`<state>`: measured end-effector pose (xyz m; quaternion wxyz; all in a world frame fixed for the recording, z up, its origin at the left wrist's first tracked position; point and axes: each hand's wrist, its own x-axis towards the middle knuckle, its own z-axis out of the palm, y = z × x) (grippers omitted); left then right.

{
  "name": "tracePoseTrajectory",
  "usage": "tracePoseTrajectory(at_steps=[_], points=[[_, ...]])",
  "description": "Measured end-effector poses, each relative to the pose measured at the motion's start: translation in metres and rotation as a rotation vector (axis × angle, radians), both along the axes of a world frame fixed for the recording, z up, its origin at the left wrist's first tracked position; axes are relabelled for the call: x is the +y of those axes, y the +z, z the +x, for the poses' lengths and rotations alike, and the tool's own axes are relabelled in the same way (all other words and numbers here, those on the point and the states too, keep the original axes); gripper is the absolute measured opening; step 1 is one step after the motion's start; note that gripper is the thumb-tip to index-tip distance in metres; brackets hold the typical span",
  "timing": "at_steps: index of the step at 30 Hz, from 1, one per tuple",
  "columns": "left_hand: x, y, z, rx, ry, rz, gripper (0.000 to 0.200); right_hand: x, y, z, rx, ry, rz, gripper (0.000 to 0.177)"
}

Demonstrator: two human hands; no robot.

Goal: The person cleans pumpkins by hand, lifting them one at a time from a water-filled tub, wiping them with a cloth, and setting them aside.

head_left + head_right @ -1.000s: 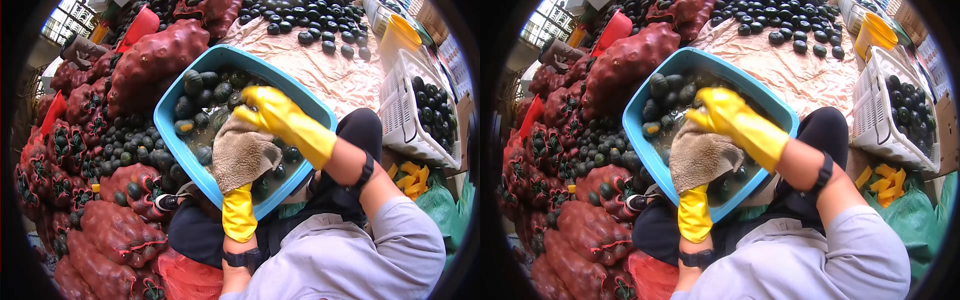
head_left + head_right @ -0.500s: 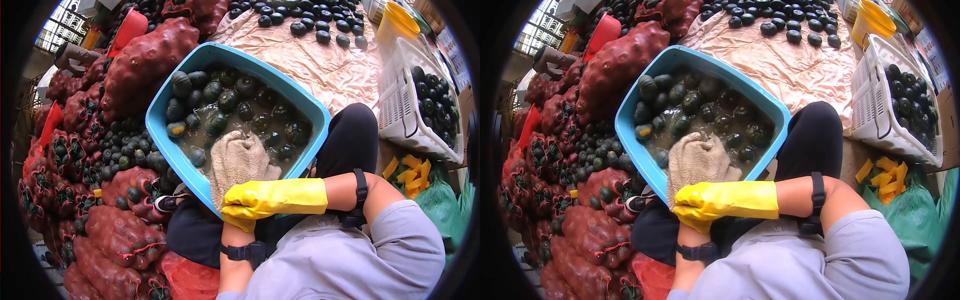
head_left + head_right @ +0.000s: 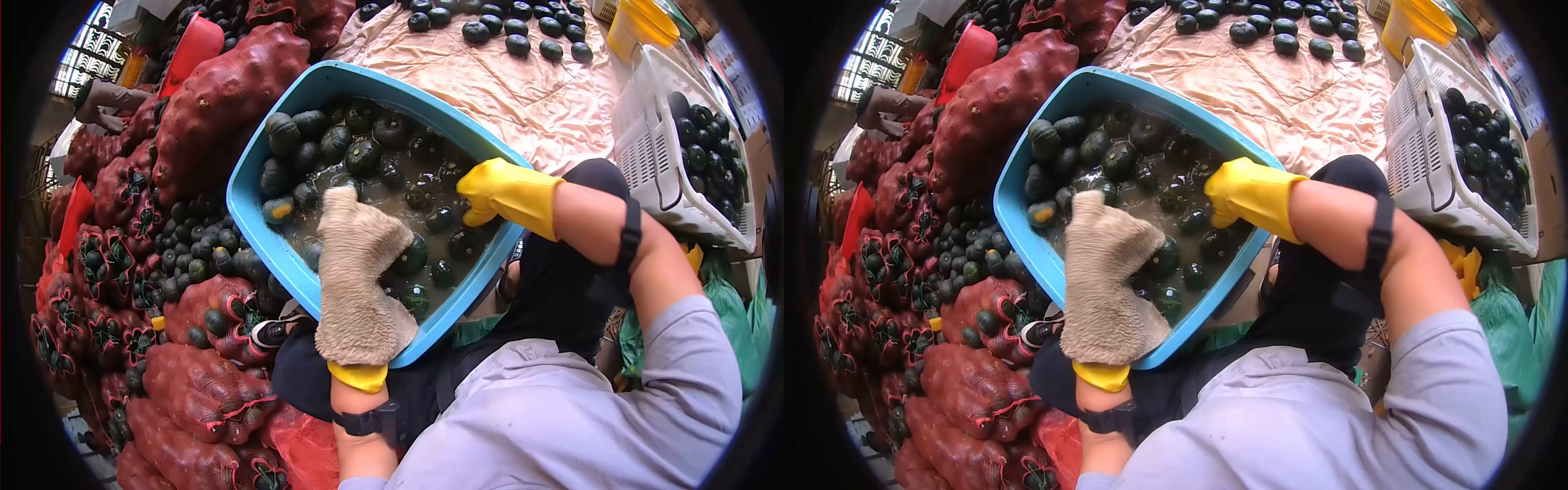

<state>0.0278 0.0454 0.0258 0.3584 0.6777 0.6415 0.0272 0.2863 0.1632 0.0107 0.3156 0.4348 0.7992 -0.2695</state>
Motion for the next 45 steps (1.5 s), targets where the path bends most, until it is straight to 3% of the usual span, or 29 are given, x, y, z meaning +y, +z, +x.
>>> tracePoseTrajectory(at_steps=[4,6,7,9,11,13,15,19,20,23,25,27,29,30,31,33,35,37,39,42,43,44,45], points=[[0.028,0.000,0.002,0.041,-0.031,-0.038,0.013,0.001,-0.094,0.006,-0.158,0.180,0.003,0.071],[0.040,-0.026,-0.019,0.009,-0.114,-0.176,0.025,0.001,-0.129,0.013,-0.168,0.210,0.008,0.076],[0.020,-0.060,-0.008,0.170,-0.165,0.128,0.031,0.002,-0.142,0.016,-0.152,0.210,0.009,0.078],[0.011,-0.060,0.009,0.357,-0.173,0.456,0.035,0.012,-0.157,0.020,-0.085,0.175,0.005,0.083],[0.003,-0.042,0.011,0.403,-0.096,0.468,0.033,0.019,-0.170,0.028,0.123,-0.004,-0.085,0.088],[-0.018,-0.039,0.002,0.313,0.027,0.428,0.029,0.022,-0.154,0.039,0.475,-0.386,-0.378,0.105],[-0.049,-0.040,-0.006,0.098,0.194,0.425,0.030,0.011,-0.105,0.029,0.773,-0.669,-0.547,0.100],[-0.077,-0.051,0.001,-0.325,0.498,0.516,0.033,-0.013,-0.031,0.020,1.204,-0.739,-0.845,0.098],[-0.073,-0.053,0.006,-0.395,0.548,0.546,0.033,-0.018,-0.027,0.016,1.309,-0.659,-0.864,0.098],[-0.059,-0.055,0.019,-0.532,0.650,0.608,0.035,-0.050,-0.015,-0.025,1.485,-0.578,-0.769,0.088],[-0.055,-0.048,0.032,-0.613,0.671,0.631,0.036,-0.101,-0.024,-0.071,1.306,-0.333,-0.139,0.067],[-0.060,-0.041,0.037,-0.712,0.631,0.600,0.037,-0.104,-0.072,-0.110,1.341,-0.360,0.421,0.051],[-0.065,-0.037,0.040,-0.836,0.588,0.544,0.039,-0.067,-0.086,-0.130,1.222,-0.660,0.597,0.048],[-0.066,-0.037,0.041,-0.900,0.562,0.519,0.039,-0.061,-0.072,-0.131,1.135,-0.794,0.511,0.048],[-0.064,-0.034,0.036,-0.958,0.519,0.505,0.040,-0.078,-0.058,-0.128,1.232,-0.864,0.384,0.049],[-0.061,-0.029,0.025,-0.965,0.402,0.493,0.041,-0.113,-0.048,-0.124,1.511,-0.486,0.303,0.053],[-0.055,-0.026,0.019,-0.791,0.272,0.513,0.043,-0.131,-0.039,-0.114,1.443,-0.218,0.400,0.060],[-0.052,-0.022,0.027,-0.720,0.320,0.490,0.044,-0.100,-0.060,-0.113,1.519,-0.251,0.559,0.059],[-0.053,-0.011,0.037,-0.697,0.393,0.449,0.047,-0.079,-0.064,-0.123,1.263,-0.616,0.796,0.057],[-0.051,-0.006,0.037,-1.811,0.671,0.006,0.057,-0.107,-0.041,-0.105,1.486,-0.191,0.433,0.056],[-0.052,-0.007,0.035,-1.609,0.581,0.120,0.063,-0.112,-0.029,-0.095,1.431,-0.132,0.192,0.054],[-0.053,-0.008,0.032,-1.402,0.507,0.232,0.070,-0.112,-0.012,-0.090,1.358,-0.269,0.117,0.052],[-0.055,-0.008,0.031,-0.900,0.378,0.416,0.071,-0.104,0.000,-0.086,1.280,-0.389,0.045,0.050]])
